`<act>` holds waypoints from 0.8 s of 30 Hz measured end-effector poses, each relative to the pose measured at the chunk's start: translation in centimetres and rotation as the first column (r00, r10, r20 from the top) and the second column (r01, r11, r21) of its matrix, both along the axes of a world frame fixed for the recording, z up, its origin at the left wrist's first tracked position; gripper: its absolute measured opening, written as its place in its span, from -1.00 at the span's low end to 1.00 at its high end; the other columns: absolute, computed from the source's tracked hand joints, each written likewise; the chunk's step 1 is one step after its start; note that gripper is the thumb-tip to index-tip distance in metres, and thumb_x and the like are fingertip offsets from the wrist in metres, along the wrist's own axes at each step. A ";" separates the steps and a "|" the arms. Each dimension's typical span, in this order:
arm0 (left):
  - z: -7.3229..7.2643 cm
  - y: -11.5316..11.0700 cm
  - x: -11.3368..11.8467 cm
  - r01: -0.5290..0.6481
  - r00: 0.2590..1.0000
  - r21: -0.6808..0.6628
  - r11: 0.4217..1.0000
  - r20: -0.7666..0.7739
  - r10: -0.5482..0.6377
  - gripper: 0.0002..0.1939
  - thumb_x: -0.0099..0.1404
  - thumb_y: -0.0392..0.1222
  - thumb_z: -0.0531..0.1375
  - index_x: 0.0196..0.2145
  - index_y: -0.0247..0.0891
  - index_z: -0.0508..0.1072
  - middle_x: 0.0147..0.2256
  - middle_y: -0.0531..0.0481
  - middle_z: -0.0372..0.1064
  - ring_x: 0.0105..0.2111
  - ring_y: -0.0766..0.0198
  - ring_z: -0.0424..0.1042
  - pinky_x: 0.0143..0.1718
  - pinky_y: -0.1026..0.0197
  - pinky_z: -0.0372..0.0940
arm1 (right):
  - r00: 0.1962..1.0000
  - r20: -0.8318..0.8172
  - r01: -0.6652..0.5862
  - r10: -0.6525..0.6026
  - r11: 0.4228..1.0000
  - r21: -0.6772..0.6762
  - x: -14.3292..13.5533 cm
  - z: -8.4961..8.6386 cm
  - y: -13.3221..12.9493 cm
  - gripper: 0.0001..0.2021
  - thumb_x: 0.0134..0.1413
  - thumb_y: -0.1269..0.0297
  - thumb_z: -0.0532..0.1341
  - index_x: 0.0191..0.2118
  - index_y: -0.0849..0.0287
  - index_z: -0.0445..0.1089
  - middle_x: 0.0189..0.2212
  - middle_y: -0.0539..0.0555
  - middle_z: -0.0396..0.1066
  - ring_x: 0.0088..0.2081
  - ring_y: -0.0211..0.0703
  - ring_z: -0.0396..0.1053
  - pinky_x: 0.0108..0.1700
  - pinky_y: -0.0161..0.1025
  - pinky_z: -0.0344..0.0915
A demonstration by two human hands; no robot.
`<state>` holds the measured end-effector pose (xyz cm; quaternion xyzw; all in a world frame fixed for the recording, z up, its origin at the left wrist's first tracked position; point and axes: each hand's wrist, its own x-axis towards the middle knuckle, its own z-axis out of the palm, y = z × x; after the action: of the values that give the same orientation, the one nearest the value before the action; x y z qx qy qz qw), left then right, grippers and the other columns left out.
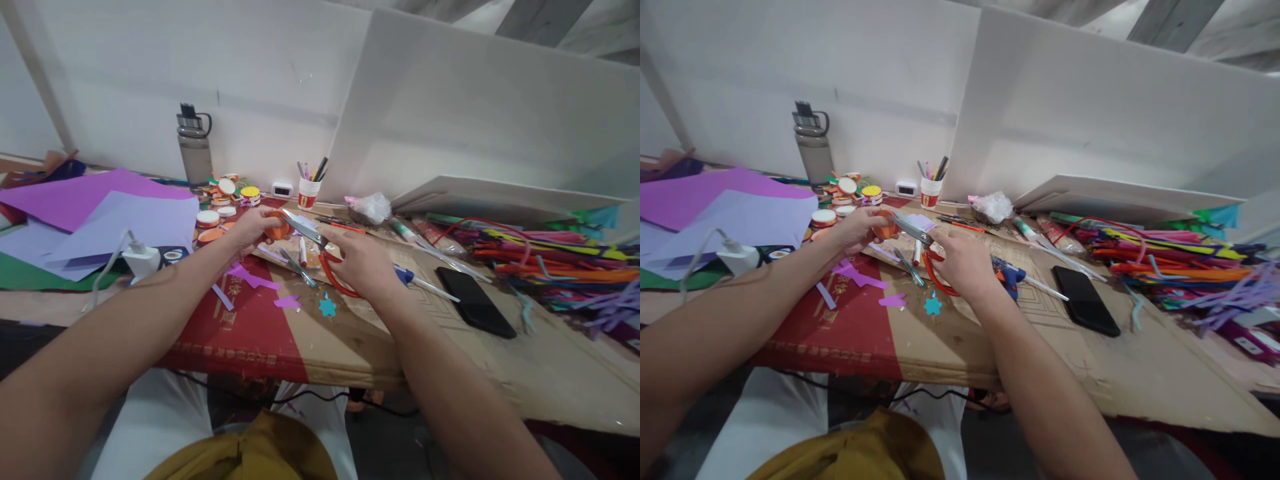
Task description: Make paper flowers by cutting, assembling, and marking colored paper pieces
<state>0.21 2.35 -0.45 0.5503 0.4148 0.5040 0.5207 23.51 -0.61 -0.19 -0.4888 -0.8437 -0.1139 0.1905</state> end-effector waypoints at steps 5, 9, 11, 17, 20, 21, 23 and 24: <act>-0.3 0.1 0.1 -0.047 0.999 -0.013 0.999 -0.006 0.047 -0.85 -0.06 -0.30 0.25 -0.43 -0.36 0.46 -0.56 0.01 0.40 -0.65 0.44 0.28 -0.72 0.41 0.03 | 1.000 0.007 0.011 -0.011 1.000 -0.024 -0.2 -0.1 0.0 -0.58 0.13 0.17 0.16 0.13 -0.03 0.37 -0.23 0.13 0.49 -0.24 -0.03 0.39 -0.32 -0.22 0.15; -0.6 0.3 0.2 -0.075 0.997 -0.009 0.997 0.002 0.075 -0.85 -0.06 -0.29 0.24 -0.44 -0.35 0.44 -0.58 0.02 0.36 -0.65 0.43 0.27 -0.72 0.40 0.03 | 1.000 -0.003 0.015 -0.015 0.998 -0.057 -0.2 0.0 0.0 -0.56 0.14 0.16 0.15 0.16 -0.04 0.35 -0.25 0.14 0.49 -0.27 -0.02 0.39 -0.33 -0.21 0.15; -0.7 0.4 0.2 -0.081 0.997 -0.021 0.997 0.016 0.081 -0.84 -0.06 -0.29 0.24 -0.43 -0.34 0.44 -0.56 0.02 0.37 -0.65 0.44 0.26 -0.72 0.40 0.03 | 1.000 -0.016 0.010 -0.011 0.998 -0.066 -0.2 0.1 0.0 -0.56 0.14 0.16 0.15 0.15 -0.05 0.35 -0.26 0.14 0.49 -0.28 -0.03 0.39 -0.33 -0.22 0.16; -0.5 0.3 0.2 -0.121 0.990 -0.041 0.992 0.065 0.123 -0.77 -0.09 -0.29 0.28 -0.39 -0.36 0.42 -0.53 0.03 0.38 -0.63 0.45 0.26 -0.72 0.41 0.02 | 1.000 -0.023 0.006 -0.007 0.999 -0.035 0.2 0.2 -0.1 -0.59 0.13 0.18 0.16 0.11 -0.05 0.39 -0.26 0.12 0.50 -0.28 -0.05 0.39 -0.32 -0.23 0.17; -0.3 0.2 0.1 -0.112 0.992 -0.041 0.993 0.049 0.114 -0.78 -0.08 -0.29 0.28 -0.40 -0.36 0.42 -0.53 0.02 0.39 -0.63 0.45 0.25 -0.72 0.40 0.01 | 1.000 0.006 0.013 -0.013 1.000 -0.012 0.3 0.2 -0.2 -0.59 0.13 0.17 0.15 0.11 -0.07 0.38 -0.28 0.11 0.50 -0.29 -0.04 0.40 -0.35 -0.24 0.14; -0.2 0.2 0.1 -0.106 0.993 -0.040 0.994 0.045 0.108 -0.78 -0.08 -0.28 0.29 -0.40 -0.37 0.42 -0.53 0.02 0.39 -0.63 0.45 0.25 -0.72 0.41 0.01 | 1.000 0.013 0.013 -0.013 1.000 -0.006 0.2 0.2 -0.2 -0.59 0.14 0.17 0.15 0.12 -0.08 0.37 -0.28 0.10 0.50 -0.30 -0.04 0.40 -0.35 -0.24 0.14; -0.2 0.2 0.0 -0.094 0.994 -0.034 0.995 0.046 0.095 -0.77 -0.08 -0.28 0.29 -0.38 -0.37 0.43 -0.53 0.02 0.39 -0.63 0.45 0.25 -0.72 0.41 0.00 | 1.000 0.020 0.011 -0.011 1.000 0.005 0.2 0.2 -0.2 -0.59 0.15 0.16 0.14 0.12 -0.08 0.37 -0.27 0.10 0.50 -0.29 -0.04 0.41 -0.35 -0.24 0.14; -0.2 0.2 0.0 -0.086 0.995 -0.028 0.996 0.049 0.087 -0.76 -0.07 -0.28 0.29 -0.38 -0.37 0.43 -0.52 0.01 0.39 -0.62 0.45 0.26 -0.72 0.41 -0.01 | 1.000 0.022 0.009 -0.009 1.000 0.009 0.2 0.2 -0.2 -0.59 0.15 0.17 0.14 0.12 -0.08 0.36 -0.25 0.11 0.51 -0.27 -0.03 0.41 -0.34 -0.24 0.15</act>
<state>0.18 2.52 -0.64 0.5124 0.4315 0.5343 0.5155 23.67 -0.77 -0.02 -0.4904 -0.8430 -0.1239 0.1830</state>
